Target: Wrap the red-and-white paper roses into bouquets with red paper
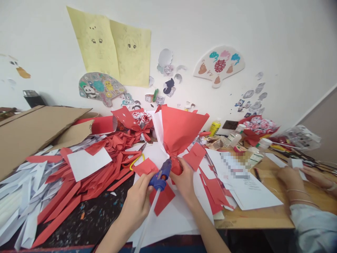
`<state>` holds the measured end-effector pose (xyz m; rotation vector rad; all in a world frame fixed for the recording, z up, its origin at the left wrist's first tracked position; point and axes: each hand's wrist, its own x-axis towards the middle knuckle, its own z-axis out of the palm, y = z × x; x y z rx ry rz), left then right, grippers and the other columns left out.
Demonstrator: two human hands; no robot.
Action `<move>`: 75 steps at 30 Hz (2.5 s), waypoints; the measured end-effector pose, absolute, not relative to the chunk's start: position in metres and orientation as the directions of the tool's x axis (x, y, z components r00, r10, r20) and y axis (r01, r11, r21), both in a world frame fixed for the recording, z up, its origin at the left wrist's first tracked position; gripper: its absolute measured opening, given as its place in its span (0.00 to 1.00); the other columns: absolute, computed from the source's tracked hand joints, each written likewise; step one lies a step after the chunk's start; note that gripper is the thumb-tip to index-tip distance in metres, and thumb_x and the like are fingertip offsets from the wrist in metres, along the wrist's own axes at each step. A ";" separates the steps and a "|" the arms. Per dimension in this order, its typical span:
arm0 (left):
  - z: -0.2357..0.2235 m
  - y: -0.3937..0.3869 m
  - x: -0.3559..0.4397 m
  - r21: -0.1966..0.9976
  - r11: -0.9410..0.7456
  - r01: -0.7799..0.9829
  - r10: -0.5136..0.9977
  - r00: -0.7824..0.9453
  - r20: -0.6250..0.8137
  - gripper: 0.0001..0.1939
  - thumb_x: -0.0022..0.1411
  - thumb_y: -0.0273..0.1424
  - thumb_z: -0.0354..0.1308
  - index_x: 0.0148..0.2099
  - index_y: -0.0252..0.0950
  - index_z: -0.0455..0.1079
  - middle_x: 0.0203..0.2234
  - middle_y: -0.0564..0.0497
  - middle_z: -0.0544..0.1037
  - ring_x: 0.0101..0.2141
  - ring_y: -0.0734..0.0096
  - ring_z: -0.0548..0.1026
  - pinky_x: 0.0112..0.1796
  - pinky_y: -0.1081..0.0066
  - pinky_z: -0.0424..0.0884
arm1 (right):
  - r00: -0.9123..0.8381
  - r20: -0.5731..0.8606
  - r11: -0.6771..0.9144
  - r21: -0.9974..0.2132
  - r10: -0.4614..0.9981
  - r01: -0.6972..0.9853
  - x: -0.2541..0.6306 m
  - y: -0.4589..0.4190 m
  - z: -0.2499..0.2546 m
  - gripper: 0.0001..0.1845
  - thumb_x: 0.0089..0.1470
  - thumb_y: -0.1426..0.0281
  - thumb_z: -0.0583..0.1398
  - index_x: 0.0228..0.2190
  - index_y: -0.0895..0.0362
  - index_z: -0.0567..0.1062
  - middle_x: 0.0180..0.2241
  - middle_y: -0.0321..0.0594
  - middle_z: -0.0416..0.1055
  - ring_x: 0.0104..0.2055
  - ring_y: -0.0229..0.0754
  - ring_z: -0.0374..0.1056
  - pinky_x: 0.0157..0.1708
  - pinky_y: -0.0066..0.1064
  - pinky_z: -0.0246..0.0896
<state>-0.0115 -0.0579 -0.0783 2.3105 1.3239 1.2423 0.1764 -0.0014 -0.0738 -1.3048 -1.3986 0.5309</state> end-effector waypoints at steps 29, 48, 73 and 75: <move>-0.002 -0.023 -0.259 -0.254 -0.135 0.958 0.857 0.241 0.456 0.25 0.64 0.24 0.41 0.57 0.47 0.68 0.50 0.52 0.75 0.47 0.65 0.70 0.52 0.63 0.52 | 0.172 0.320 0.234 -0.891 0.932 0.388 0.179 -0.001 -0.076 0.25 0.46 0.60 0.66 0.45 0.56 0.73 0.45 0.40 0.74 0.47 0.50 0.69 0.48 0.38 0.63; -0.013 0.002 -0.265 -0.137 -0.154 0.979 0.877 0.199 0.438 0.21 0.67 0.33 0.43 0.58 0.46 0.67 0.50 0.48 0.75 0.48 0.58 0.71 0.49 0.61 0.55 | 0.163 0.329 0.236 -0.876 0.930 0.421 0.179 -0.001 -0.075 0.23 0.47 0.59 0.66 0.44 0.55 0.74 0.43 0.39 0.75 0.46 0.49 0.70 0.48 0.37 0.63; -0.006 -0.065 -0.088 0.029 0.054 0.998 0.927 -0.061 0.371 0.20 0.70 0.41 0.40 0.35 0.42 0.70 0.28 0.49 0.79 0.31 0.56 0.77 0.29 0.64 0.60 | 0.269 0.332 0.225 -0.905 0.904 0.362 0.182 -0.002 -0.078 0.28 0.46 0.60 0.66 0.48 0.55 0.70 0.46 0.43 0.73 0.48 0.50 0.69 0.48 0.39 0.63; -0.026 -0.067 -0.055 0.124 0.078 0.989 0.971 -0.103 0.214 0.25 0.69 0.47 0.40 0.28 0.40 0.68 0.23 0.47 0.77 0.27 0.58 0.76 0.27 0.67 0.57 | 0.290 0.341 0.231 -0.906 0.894 0.356 0.183 -0.002 -0.078 0.28 0.46 0.60 0.65 0.49 0.55 0.68 0.47 0.43 0.72 0.48 0.49 0.69 0.47 0.39 0.63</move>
